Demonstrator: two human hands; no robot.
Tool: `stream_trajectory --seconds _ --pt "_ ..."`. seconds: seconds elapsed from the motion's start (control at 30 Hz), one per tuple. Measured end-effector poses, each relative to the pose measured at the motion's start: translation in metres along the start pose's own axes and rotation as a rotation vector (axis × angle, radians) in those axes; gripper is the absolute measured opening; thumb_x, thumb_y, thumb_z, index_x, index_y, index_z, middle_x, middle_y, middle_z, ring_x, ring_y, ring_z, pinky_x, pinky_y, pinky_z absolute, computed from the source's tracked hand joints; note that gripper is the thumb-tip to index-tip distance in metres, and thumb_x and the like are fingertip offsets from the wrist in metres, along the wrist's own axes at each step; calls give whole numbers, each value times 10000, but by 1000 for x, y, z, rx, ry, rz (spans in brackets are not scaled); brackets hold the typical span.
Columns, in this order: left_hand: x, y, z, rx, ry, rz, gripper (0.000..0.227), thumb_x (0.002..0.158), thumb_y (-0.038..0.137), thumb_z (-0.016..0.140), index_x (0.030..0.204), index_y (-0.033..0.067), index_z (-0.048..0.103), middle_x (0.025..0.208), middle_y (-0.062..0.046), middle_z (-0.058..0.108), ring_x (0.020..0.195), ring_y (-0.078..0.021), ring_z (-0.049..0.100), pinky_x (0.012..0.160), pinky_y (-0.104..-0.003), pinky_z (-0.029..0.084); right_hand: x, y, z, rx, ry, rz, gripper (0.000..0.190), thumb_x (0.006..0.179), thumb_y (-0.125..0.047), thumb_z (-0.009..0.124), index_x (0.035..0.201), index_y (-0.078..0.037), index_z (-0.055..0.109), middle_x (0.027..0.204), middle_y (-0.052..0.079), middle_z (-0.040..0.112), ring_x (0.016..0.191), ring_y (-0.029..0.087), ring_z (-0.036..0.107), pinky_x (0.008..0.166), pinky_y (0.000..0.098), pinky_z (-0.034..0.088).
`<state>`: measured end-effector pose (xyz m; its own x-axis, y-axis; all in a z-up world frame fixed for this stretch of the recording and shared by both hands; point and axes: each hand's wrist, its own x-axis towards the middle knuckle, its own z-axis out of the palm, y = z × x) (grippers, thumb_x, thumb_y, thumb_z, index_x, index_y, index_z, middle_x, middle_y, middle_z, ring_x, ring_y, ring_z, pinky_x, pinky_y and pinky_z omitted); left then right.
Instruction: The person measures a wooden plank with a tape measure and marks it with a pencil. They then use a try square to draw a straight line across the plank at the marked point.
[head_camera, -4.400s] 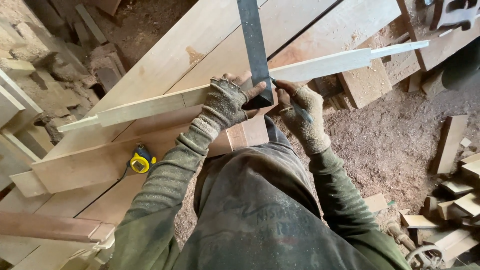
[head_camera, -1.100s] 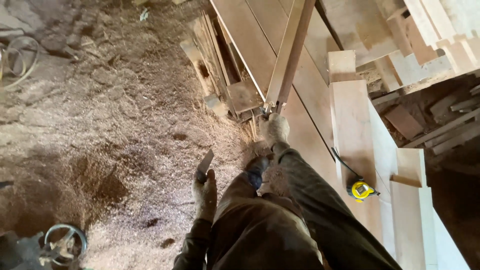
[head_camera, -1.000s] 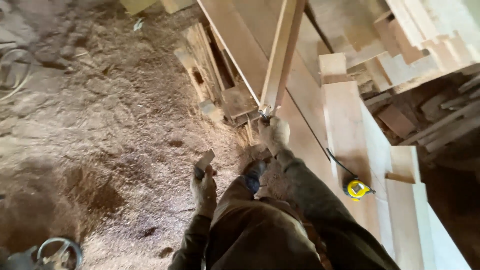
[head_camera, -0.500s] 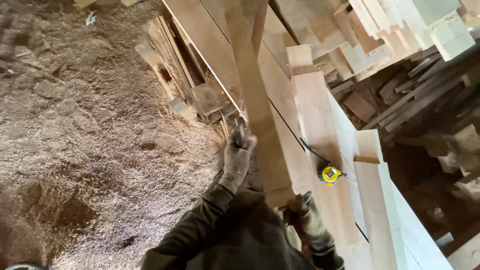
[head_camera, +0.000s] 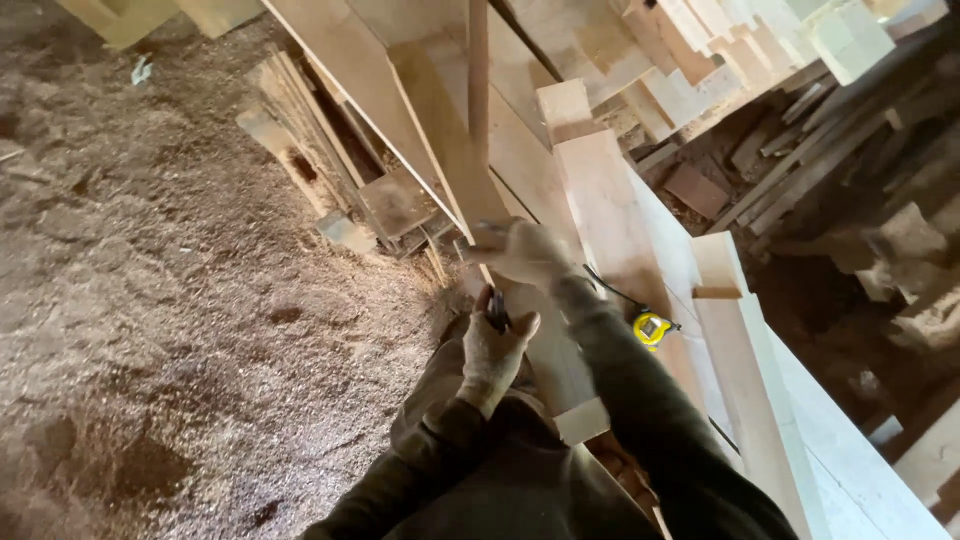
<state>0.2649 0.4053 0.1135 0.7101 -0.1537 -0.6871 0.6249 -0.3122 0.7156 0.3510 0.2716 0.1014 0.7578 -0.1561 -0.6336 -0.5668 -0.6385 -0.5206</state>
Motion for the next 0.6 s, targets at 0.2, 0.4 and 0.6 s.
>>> stream_trajectory --seconds 0.2,0.4,0.6 --pt "1 -27 -15 177 -54 -36 1000 701 551 741 1589 278 371 1391 -85 674 1230 -308 675 1035 -419 527 -20 -20 10 -128 143 174 582 799 -550 774 1180 -121 677 996 38 745 846 202 701 724 310 603" --pt "-16 -58 -59 369 51 106 919 759 645 595 1557 211 453 1146 -111 789 1084 -292 742 883 -390 568 -102 27 -30 112 234 199 455 778 -497 766 1103 -194 665 1002 66 751 908 278 711 777 417 519" --pt "4 -75 -62 661 -92 1202 745 911 303 685 1550 16 430 1160 -231 705 901 -409 708 774 -480 575 -234 140 -37 281 745 261 758 619 -331 822 1337 -170 640 1199 33 726 1018 229 697 888 344 540"
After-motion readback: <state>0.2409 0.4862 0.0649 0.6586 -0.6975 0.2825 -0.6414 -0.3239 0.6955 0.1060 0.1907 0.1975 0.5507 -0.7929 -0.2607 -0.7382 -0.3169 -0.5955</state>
